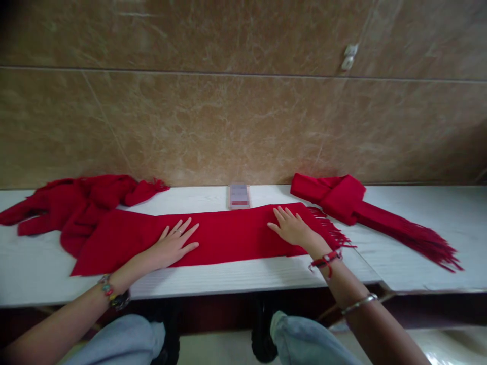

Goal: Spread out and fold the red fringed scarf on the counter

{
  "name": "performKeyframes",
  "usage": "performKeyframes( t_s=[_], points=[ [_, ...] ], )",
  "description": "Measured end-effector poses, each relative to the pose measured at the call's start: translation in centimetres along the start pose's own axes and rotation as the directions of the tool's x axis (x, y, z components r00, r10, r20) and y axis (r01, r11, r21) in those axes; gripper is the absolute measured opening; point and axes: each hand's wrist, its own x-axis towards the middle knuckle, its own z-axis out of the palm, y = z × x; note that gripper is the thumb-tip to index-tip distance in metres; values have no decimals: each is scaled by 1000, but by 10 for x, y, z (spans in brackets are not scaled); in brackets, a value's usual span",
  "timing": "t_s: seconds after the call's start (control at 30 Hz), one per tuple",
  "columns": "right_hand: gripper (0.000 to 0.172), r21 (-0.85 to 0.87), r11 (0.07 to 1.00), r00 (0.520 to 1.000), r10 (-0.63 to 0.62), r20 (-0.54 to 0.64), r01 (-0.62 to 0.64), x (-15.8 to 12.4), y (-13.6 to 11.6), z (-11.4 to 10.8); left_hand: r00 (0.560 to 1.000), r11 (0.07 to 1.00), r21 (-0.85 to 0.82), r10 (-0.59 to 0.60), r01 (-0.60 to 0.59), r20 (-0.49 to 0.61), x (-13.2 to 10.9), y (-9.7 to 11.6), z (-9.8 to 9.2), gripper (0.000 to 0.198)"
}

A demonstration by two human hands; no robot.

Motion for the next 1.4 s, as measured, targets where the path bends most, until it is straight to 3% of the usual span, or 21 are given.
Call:
performKeyframes(
  t_s=[0.07, 0.13, 0.23, 0.33, 0.5, 0.73, 0.8, 0.87, 0.97, 1.03, 1.1, 1.23, 1.4],
  points=[
    [56, 48, 997, 998, -64, -28, 66, 13, -34, -8, 998, 1000, 10, -1, 1, -56, -1, -3, 0, 68],
    [57, 117, 968, 975, -216, -51, 220, 26, -78, -18, 995, 1000, 22, 9, -7, -96, 0, -5, 0, 70],
    [60, 185, 929, 947, -319, -44, 321, 36, -137, -23, 999, 1000, 12, 11, -10, -45, 1, -8, 1, 74],
    [61, 219, 907, 929, -369, 3, 359, 35, -165, -15, 1000, 1000, 7, 24, -24, 6, -1, -13, 3, 74],
    [59, 210, 913, 931, -364, 28, 350, 26, -162, -4, 999, 999, 5, 48, -48, -17, -5, -19, 7, 74],
    [59, 200, 914, 926, -372, 66, 353, 25, -158, -11, 1000, 1000, -13, 23, -22, 12, -10, -20, 2, 73],
    [60, 193, 917, 923, -373, 98, 350, 27, -162, -16, 1000, 1000, 0, -20, 20, -6, -15, -35, -8, 70],
    [61, 195, 917, 925, -369, 90, 347, 31, -170, -22, 989, 994, 10, -107, 109, -106, -22, -62, -22, 64],
    [62, 238, 893, 920, -392, -2, 381, 41, -191, -30, 896, 936, -84, -351, 341, -271, -39, -115, -45, 55],
    [63, 273, 870, 909, -415, -42, 411, 48, -207, -31, 833, 875, -161, -483, 456, -271, -54, -146, -58, 50],
    [64, 297, 859, 903, -429, -30, 418, 54, -221, -27, 823, 850, -183, -526, 495, -216, -68, -166, -66, 45],
    [64, 305, 863, 894, -442, 73, 402, 62, -233, -8, 867, 873, -147, -483, 465, -126, -75, -178, -64, 37],
    [65, 272, 865, 886, -457, 80, 421, 60, -232, 1, 853, 869, -44, -493, 494, -170, -61, -187, -44, 52]
  ],
)
